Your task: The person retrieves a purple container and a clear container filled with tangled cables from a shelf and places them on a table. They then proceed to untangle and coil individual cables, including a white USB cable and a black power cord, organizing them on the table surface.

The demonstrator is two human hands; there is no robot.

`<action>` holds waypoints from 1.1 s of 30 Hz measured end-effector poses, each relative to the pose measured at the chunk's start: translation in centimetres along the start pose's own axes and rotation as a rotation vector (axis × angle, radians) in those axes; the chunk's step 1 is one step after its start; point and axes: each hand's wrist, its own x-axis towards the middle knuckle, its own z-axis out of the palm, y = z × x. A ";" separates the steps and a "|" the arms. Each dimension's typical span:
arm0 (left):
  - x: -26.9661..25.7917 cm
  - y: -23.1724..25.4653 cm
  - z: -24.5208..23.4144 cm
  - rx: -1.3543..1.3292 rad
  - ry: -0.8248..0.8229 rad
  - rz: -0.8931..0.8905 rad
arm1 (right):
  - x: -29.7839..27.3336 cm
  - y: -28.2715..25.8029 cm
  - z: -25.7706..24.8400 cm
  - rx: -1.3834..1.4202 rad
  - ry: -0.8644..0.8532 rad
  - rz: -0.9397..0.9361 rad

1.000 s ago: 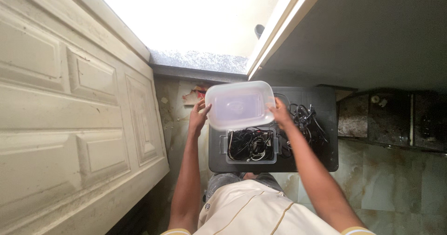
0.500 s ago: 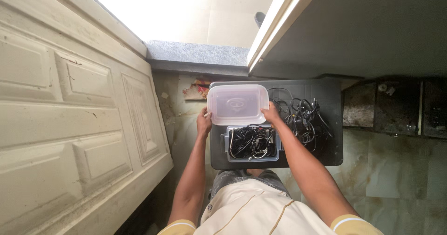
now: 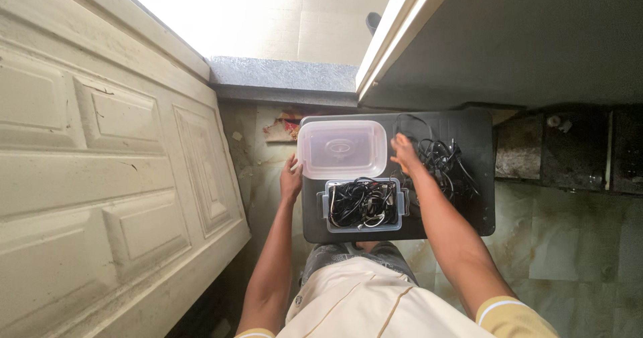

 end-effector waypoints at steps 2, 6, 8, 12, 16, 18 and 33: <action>-0.7 -0.4 -0.3 -0.046 0.015 0.034 | 0.7 -0.7 -0.9 0.064 0.049 -0.029; -3.4 -1.4 -0.8 -0.093 0.052 -0.046 | 0.4 -1.1 -3.0 0.064 0.014 -0.205; -5.8 -2.3 -0.9 -0.067 0.039 -0.082 | -1.0 -0.4 -3.8 0.048 0.033 -0.266; -10.5 -4.0 -0.1 -0.113 -0.105 -0.129 | -6.5 3.6 -4.9 -0.064 0.083 -0.310; -14.8 -4.9 1.6 -0.086 -0.183 -0.177 | -13.9 9.1 -4.3 -0.537 0.300 -0.649; -15.7 -5.1 2.2 -0.168 -0.230 -0.175 | -17.2 11.3 -4.0 -0.605 0.270 -0.479; -18.0 -5.1 3.9 -0.348 -0.382 -0.190 | -26.4 9.2 0.5 -1.096 -0.034 -0.484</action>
